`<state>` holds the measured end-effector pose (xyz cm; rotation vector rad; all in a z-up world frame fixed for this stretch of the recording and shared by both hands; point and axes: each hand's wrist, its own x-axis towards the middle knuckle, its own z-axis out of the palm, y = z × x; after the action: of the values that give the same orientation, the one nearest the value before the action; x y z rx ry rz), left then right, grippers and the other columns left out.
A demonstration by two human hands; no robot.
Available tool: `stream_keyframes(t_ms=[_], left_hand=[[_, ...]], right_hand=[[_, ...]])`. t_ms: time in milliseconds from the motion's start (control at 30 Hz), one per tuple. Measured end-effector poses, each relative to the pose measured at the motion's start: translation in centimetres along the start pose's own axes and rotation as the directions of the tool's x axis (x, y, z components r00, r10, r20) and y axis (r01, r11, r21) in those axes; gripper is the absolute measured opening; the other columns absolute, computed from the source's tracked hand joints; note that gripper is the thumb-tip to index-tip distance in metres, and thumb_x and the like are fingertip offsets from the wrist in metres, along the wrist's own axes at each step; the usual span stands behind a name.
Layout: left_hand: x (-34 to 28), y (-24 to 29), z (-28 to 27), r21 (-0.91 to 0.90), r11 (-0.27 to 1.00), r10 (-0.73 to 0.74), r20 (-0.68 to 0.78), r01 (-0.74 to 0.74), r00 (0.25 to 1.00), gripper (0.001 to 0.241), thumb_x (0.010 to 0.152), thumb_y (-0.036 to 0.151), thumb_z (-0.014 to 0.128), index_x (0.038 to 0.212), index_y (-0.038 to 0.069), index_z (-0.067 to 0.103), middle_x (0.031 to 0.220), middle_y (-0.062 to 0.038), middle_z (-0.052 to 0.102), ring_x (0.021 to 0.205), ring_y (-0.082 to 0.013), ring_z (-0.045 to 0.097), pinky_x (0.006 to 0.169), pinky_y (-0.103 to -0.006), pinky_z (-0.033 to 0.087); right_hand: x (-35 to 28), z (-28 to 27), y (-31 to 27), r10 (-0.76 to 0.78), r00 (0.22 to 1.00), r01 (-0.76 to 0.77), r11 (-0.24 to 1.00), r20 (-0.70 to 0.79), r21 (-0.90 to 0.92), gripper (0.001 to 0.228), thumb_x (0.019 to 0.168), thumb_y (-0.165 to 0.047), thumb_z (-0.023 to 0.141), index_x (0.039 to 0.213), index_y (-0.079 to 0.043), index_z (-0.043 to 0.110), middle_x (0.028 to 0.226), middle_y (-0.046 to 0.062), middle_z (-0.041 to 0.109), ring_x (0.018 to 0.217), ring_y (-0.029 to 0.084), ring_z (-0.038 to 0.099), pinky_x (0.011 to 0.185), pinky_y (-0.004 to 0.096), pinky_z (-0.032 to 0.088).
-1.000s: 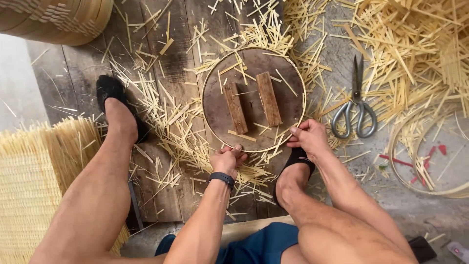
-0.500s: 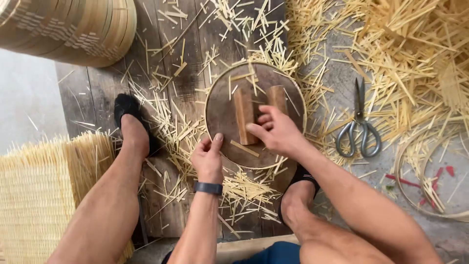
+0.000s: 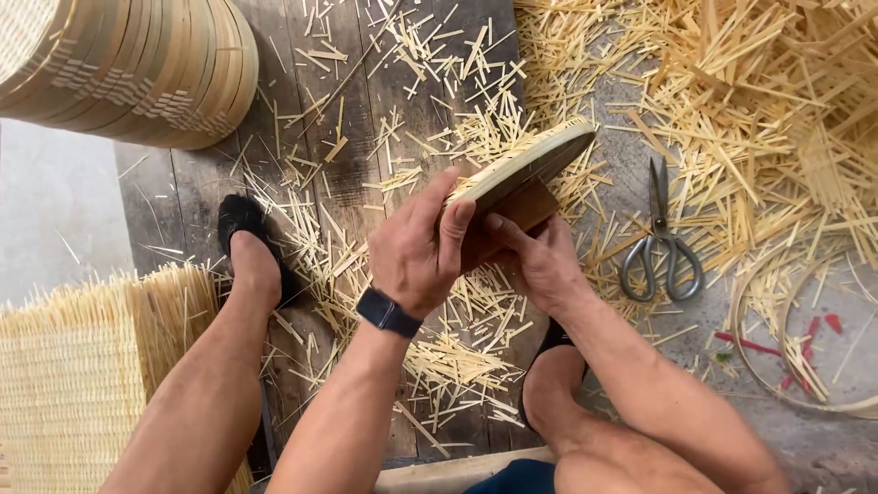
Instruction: Weaving and trimming a circular bamboo basket base using bamboo strips and scissors.
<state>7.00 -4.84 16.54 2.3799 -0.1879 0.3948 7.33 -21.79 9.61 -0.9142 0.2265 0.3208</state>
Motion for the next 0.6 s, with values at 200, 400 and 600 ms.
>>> stream_keyframes(t_ms=[200, 400, 600], left_hand=[[1.2, -2.6, 0.8, 0.045, 0.997, 0.067, 0.034, -0.068, 0.997, 0.043, 0.108, 0.051, 0.047, 0.129, 0.022, 0.069, 0.092, -0.005, 0.079, 0.069, -0.0171, 0.073, 0.053, -0.0313, 0.055], [1.3, -0.4, 0.1, -0.040, 0.997, 0.063, 0.044, -0.061, 0.997, 0.042, 0.109, 0.049, 0.049, 0.130, 0.019, 0.070, 0.093, -0.006, 0.077, 0.071, -0.0167, 0.072, 0.056, -0.0305, 0.055], [1.3, 0.1, 0.3, -0.089, 0.991, 0.102, 0.032, -0.099, 0.994, 0.046, 0.114, 0.051, 0.047, 0.136, 0.016, 0.068, 0.100, -0.007, 0.076, 0.077, -0.0161, 0.071, 0.064, -0.0297, 0.057]], right_hand=[[0.3, -0.1, 0.0, -0.003, 0.994, -0.005, 0.997, 0.105, 0.078, 0.050, 0.090, -0.014, 0.079, 0.132, 0.001, 0.056, 0.123, 0.011, 0.069, 0.110, 0.022, 0.070, 0.090, 0.041, 0.063], [-0.5, -0.5, -1.0, -0.036, 0.988, 0.019, 0.994, 0.148, 0.109, 0.048, 0.092, -0.009, 0.076, 0.135, 0.001, 0.056, 0.124, 0.012, 0.069, 0.112, 0.024, 0.069, 0.096, 0.042, 0.062], [-2.5, -7.3, 1.6, -0.045, 0.977, 0.021, 0.993, 0.209, 0.116, 0.050, 0.095, -0.005, 0.073, 0.141, 0.000, 0.053, 0.132, 0.014, 0.064, 0.122, 0.026, 0.065, 0.105, 0.042, 0.058]])
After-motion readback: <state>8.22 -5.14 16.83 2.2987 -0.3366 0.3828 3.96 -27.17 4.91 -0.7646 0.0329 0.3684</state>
